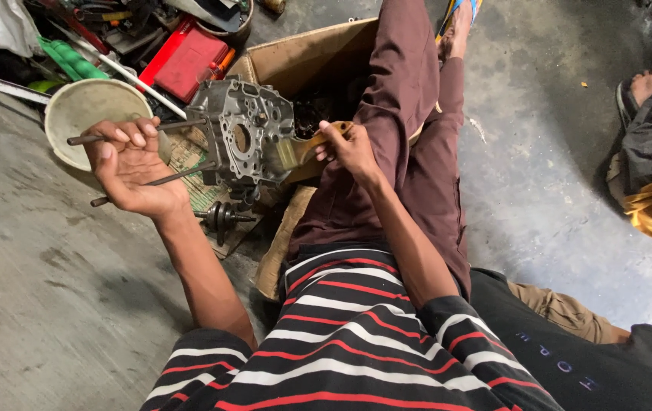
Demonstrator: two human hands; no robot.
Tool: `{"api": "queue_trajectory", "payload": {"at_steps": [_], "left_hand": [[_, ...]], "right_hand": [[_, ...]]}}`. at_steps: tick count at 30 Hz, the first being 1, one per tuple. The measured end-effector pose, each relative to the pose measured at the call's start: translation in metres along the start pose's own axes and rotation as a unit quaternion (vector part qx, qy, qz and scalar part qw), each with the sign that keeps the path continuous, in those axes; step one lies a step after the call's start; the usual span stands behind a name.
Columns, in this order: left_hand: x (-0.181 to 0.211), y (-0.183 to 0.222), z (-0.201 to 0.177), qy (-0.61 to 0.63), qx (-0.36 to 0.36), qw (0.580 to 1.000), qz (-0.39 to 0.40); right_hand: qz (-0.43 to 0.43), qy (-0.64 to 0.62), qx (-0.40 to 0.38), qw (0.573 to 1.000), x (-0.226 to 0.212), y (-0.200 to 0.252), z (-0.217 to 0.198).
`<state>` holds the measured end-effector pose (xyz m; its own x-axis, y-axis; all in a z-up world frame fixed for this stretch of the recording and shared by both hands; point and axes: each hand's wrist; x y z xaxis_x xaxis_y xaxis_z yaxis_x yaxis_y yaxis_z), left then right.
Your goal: The person sits on the floor and uses a brush to scrub the interior surfaces of a metal engine casing. They hold a small metal rod in the other hand while repeatedly brushing the same area.
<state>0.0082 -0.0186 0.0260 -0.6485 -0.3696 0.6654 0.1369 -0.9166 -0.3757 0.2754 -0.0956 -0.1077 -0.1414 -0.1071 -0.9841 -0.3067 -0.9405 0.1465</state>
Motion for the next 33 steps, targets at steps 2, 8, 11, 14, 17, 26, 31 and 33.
{"api": "queue_trajectory", "payload": {"at_steps": [2, 8, 11, 14, 17, 26, 31, 33], "left_hand": [[0.001, 0.001, 0.000, -0.002, -0.001, 1.000, 0.001], [-0.011, -0.007, -0.016, 0.040, 0.012, 0.999, 0.007], [-0.002, -0.003, -0.012, 0.038, 0.022, 0.999, 0.002], [-0.010, -0.012, -0.024, 0.016, 0.009, 1.000, 0.009], [-0.007, -0.006, -0.016, 0.024, 0.015, 1.000, -0.003], [-0.005, -0.005, -0.025, 0.032, 0.024, 0.999, -0.029], [0.002, -0.006, -0.019, 0.025, 0.040, 0.998, -0.031], [0.003, -0.005, -0.012, 0.010, 0.050, 0.998, -0.024]], "right_hand": [[-0.035, 0.088, 0.022, 0.995, -0.006, 0.003, 0.002], [-0.034, 0.087, 0.026, 0.995, -0.009, 0.001, 0.006], [-0.029, 0.120, 0.038, 0.992, -0.005, 0.008, 0.005], [-0.045, 0.134, 0.059, 0.988, -0.002, 0.008, 0.005], [-0.063, 0.175, 0.068, 0.980, -0.006, 0.018, 0.002], [-0.163, 0.309, 0.097, 0.932, -0.018, 0.027, 0.035], [-0.247, 0.400, 0.107, 0.876, -0.066, 0.046, 0.060], [-0.311, 0.451, 0.100, 0.830, -0.073, 0.053, 0.063]]}}
Point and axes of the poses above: each hand's wrist, its own y-axis away from the middle knuckle, its own z-axis out of the palm, x = y × z, and after that the axes turned 7 degrees about y, right-handed
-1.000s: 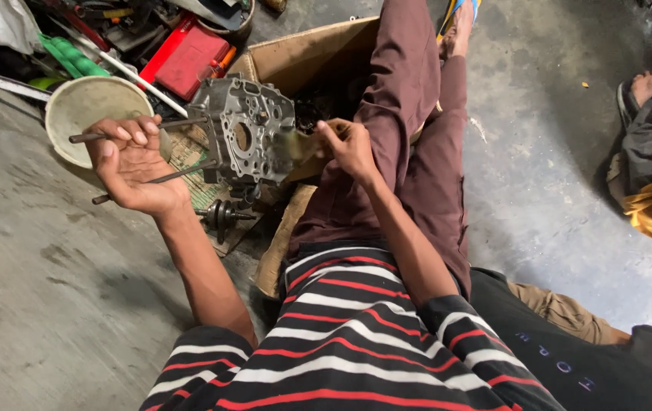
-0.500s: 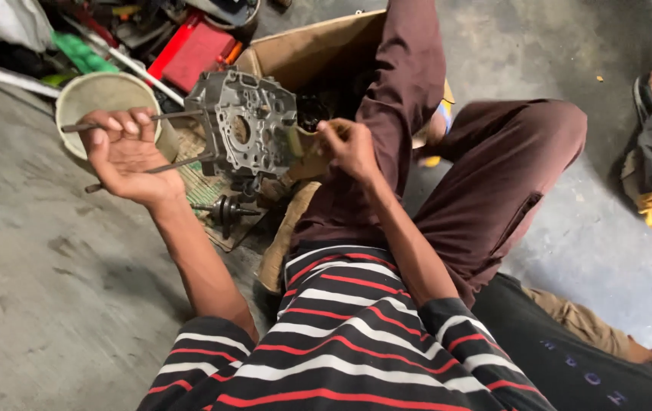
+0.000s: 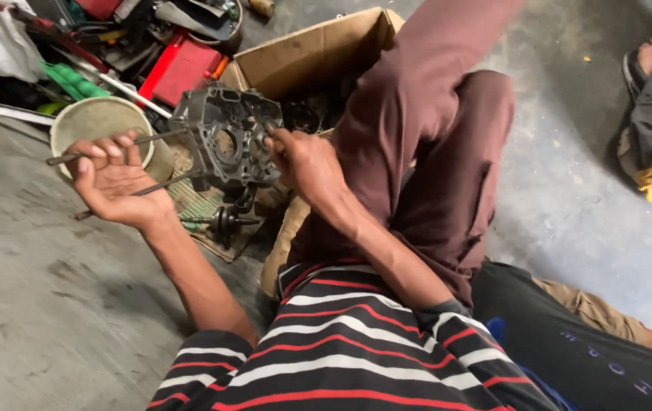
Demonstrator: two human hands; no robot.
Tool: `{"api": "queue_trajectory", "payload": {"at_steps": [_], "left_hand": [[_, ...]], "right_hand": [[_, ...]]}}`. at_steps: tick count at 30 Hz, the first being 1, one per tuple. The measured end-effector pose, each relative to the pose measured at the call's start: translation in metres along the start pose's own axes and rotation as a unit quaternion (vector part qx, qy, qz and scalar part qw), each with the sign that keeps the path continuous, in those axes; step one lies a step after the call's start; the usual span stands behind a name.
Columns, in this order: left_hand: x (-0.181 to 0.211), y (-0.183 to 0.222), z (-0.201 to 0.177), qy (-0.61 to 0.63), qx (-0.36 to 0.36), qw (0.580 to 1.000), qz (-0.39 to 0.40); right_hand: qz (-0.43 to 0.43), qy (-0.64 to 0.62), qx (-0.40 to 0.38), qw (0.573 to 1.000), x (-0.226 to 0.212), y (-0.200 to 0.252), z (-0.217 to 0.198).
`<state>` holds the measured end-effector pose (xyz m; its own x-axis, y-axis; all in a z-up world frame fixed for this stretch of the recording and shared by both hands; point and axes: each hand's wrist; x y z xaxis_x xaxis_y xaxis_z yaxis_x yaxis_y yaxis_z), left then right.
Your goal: The person sits on the floor and uses a brush to scrub the interior surfaces of a metal engine casing. They hold a small metal rod in the other hand while repeatedly brushing the same area.
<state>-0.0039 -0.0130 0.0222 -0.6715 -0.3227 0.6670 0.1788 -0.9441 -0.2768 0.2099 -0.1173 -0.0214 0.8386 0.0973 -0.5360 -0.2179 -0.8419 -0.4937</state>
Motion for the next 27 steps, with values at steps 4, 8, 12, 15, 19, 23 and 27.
{"api": "queue_trajectory", "payload": {"at_steps": [4, 8, 12, 15, 19, 23, 27], "left_hand": [[0.001, -0.001, -0.001, -0.008, 0.008, 1.000, -0.004], [-0.001, -0.002, -0.004, 0.000, -0.002, 1.000, -0.002], [-0.003, -0.002, -0.003, 0.010, -0.009, 1.000, -0.001], [-0.006, -0.004, -0.010, 0.021, -0.019, 1.000, -0.006], [-0.006, -0.005, -0.009, 0.025, -0.028, 0.999, -0.001], [-0.001, -0.003, -0.009, 0.046, -0.002, 0.999, 0.001], [-0.015, -0.018, -0.037, 0.017, -0.026, 0.999, 0.009]], "right_hand": [[-0.002, 0.014, -0.054, 0.998, -0.026, 0.009, -0.008], [0.088, 0.084, -0.141, 0.982, -0.034, 0.011, -0.020], [0.152, -0.057, -0.152, 0.975, 0.008, 0.008, -0.024], [0.150, -0.046, -0.138, 0.978, 0.023, -0.018, -0.045], [0.157, -0.064, -0.154, 0.974, 0.034, -0.038, -0.039], [0.190, -0.213, -0.187, 0.940, 0.041, -0.022, -0.006], [0.183, -0.101, -0.314, 0.926, 0.034, -0.010, -0.013]]}}
Point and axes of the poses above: each hand's wrist, its own y-axis away from the middle knuckle, its own z-axis out of the palm, x = y × z, and after that the axes turned 7 degrees about y, right-handed
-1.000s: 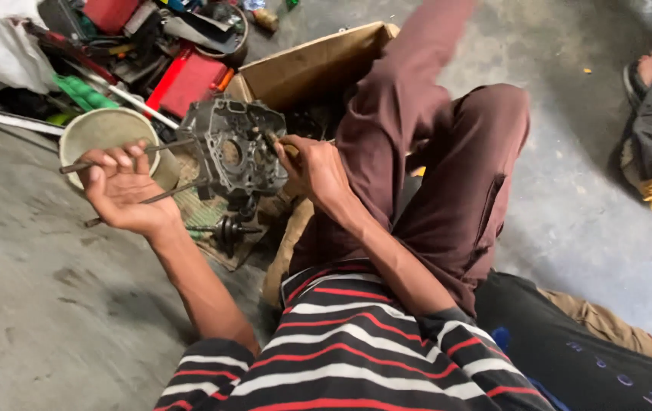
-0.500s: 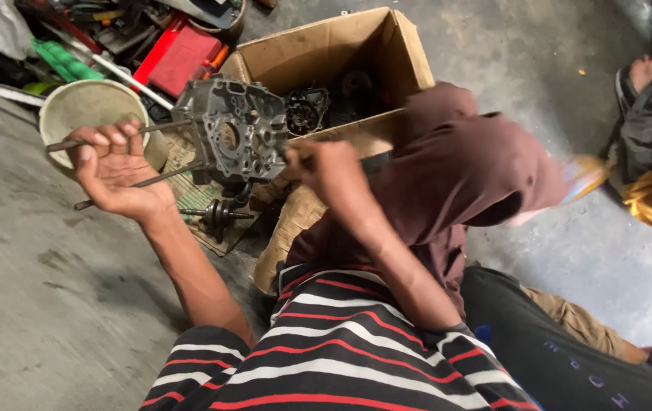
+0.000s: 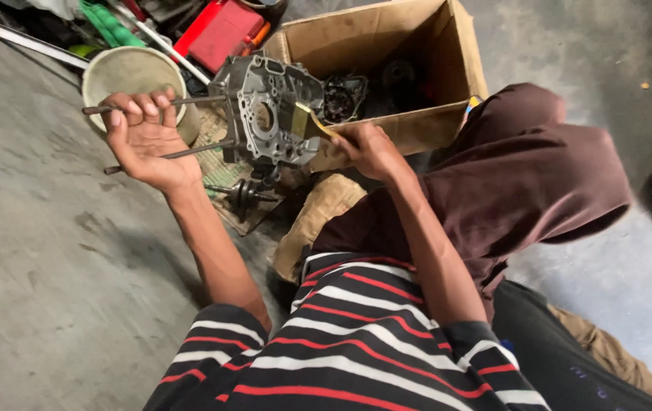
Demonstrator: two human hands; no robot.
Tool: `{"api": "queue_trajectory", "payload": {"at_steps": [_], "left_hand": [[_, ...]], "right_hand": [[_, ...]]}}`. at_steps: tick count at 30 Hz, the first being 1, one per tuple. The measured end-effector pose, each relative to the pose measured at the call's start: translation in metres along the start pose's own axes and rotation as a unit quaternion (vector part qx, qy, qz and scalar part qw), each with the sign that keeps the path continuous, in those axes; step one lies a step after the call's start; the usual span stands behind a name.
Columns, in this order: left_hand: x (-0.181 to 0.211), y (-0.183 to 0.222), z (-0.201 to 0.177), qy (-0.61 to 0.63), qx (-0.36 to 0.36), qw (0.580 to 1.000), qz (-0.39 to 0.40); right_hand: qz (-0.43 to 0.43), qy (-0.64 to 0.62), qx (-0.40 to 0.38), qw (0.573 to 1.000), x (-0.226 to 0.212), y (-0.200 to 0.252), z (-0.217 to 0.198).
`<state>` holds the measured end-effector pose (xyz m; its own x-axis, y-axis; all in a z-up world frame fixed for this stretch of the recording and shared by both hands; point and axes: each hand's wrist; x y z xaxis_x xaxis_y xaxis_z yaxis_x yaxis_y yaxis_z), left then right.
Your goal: The person sits on the floor and uses a brush to scrub the interior surfaces of a metal engine casing. They hold a small metal rod in the other hand while repeatedly brushing the same area.
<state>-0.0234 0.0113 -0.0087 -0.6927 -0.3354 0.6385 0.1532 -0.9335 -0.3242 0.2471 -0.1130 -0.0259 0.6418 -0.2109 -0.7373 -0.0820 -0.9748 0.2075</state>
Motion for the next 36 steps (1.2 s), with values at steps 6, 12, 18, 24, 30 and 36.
{"api": "queue_trajectory", "payload": {"at_steps": [6, 12, 18, 24, 30, 36], "left_hand": [[0.008, -0.004, 0.004, -0.019, -0.022, 0.999, -0.029], [0.006, -0.002, 0.006, -0.011, -0.014, 0.999, -0.037], [0.005, -0.006, 0.010, -0.003, -0.028, 0.999, -0.037], [-0.002, -0.005, 0.011, 0.001, -0.034, 0.999, -0.036], [-0.004, -0.003, 0.020, -0.020, -0.076, 0.996, -0.039], [-0.002, -0.012, 0.039, -0.009, -0.103, 0.992, -0.067]], "right_hand": [[0.086, 0.159, 0.005, 0.983, 0.023, -0.019, 0.022], [0.049, 0.130, 0.027, 0.990, 0.003, -0.006, 0.016], [0.054, 0.078, 0.077, 0.993, 0.012, -0.008, 0.003], [0.050, 0.182, 0.103, 0.977, 0.020, -0.009, 0.014], [0.058, 0.060, 0.104, 0.991, 0.035, -0.025, 0.016], [0.064, 0.173, 0.107, 0.977, 0.021, -0.012, 0.020]]}}
Point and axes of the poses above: each hand's wrist, its own y-axis away from the middle knuckle, its own z-axis out of the palm, x = y × z, and after that the axes turned 7 degrees about y, right-handed
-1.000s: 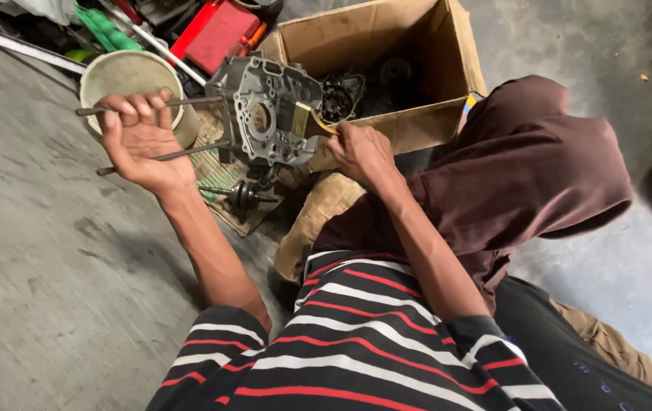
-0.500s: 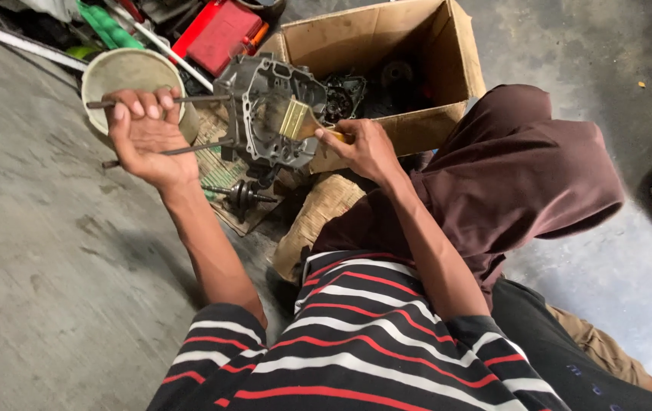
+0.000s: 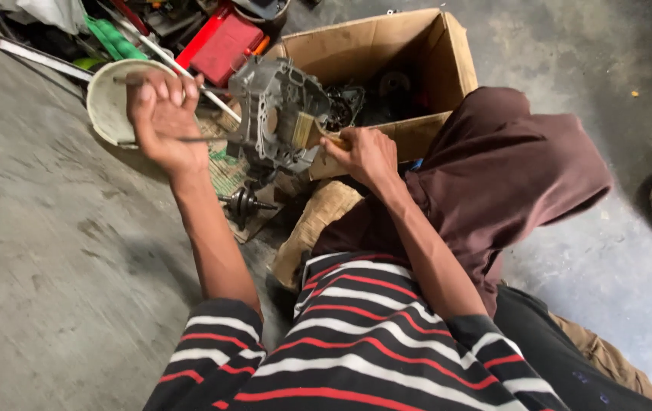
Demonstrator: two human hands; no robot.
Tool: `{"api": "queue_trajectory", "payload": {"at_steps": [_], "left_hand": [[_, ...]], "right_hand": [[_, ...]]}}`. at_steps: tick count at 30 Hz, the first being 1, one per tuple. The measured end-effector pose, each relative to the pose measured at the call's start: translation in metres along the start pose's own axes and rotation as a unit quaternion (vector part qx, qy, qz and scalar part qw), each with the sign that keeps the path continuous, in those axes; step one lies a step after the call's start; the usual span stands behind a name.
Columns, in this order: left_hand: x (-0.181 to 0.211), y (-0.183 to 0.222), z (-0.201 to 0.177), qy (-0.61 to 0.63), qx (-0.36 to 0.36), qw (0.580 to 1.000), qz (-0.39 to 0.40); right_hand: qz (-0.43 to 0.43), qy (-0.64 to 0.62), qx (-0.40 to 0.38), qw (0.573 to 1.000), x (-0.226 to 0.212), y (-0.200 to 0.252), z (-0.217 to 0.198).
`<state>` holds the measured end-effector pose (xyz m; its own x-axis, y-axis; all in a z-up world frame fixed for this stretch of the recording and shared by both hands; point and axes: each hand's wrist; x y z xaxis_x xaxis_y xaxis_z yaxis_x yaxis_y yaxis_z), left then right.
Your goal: The person sits on the floor and uses a brush to scrub the interior surfaces of a metal engine casing. They hold a small metal rod in the other hand while repeatedly brushing the same area.
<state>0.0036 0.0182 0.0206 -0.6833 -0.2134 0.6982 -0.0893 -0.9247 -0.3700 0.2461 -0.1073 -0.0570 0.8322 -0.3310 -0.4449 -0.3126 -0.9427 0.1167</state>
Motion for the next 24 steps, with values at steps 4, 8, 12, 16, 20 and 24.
{"api": "queue_trajectory", "payload": {"at_steps": [4, 8, 12, 16, 20, 24], "left_hand": [[0.007, -0.011, 0.024, -0.033, 0.010, 0.999, 0.009], [0.004, -0.019, 0.019, -0.031, -0.019, 0.999, -0.009], [0.000, -0.014, 0.005, -0.034, -0.030, 0.999, 0.008], [0.002, 0.000, 0.004, -0.007, 0.019, 1.000, 0.002], [-0.005, 0.006, -0.011, -0.018, 0.033, 0.999, 0.030], [0.001, 0.007, -0.004, -0.005, 0.033, 0.999, 0.040]], "right_hand": [[0.011, -0.040, -0.005, 0.999, 0.001, -0.008, 0.004], [-0.022, -0.171, -0.037, 0.984, -0.005, -0.011, 0.000], [0.020, -0.044, 0.046, 0.998, -0.002, -0.008, 0.010], [-0.107, -0.226, -0.005, 0.968, -0.008, 0.003, 0.000], [-0.017, -0.078, 0.001, 0.997, -0.009, 0.002, -0.002], [-0.019, -0.121, 0.003, 0.993, -0.013, 0.003, 0.000]]}}
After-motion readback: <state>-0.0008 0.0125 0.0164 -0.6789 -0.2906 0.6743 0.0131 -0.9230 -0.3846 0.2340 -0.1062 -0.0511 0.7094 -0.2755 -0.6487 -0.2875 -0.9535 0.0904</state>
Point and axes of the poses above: each hand's wrist, its own y-axis away from the middle knuckle, its own z-axis out of the palm, x = y × z, and after that the axes turned 7 degrees about y, right-handed
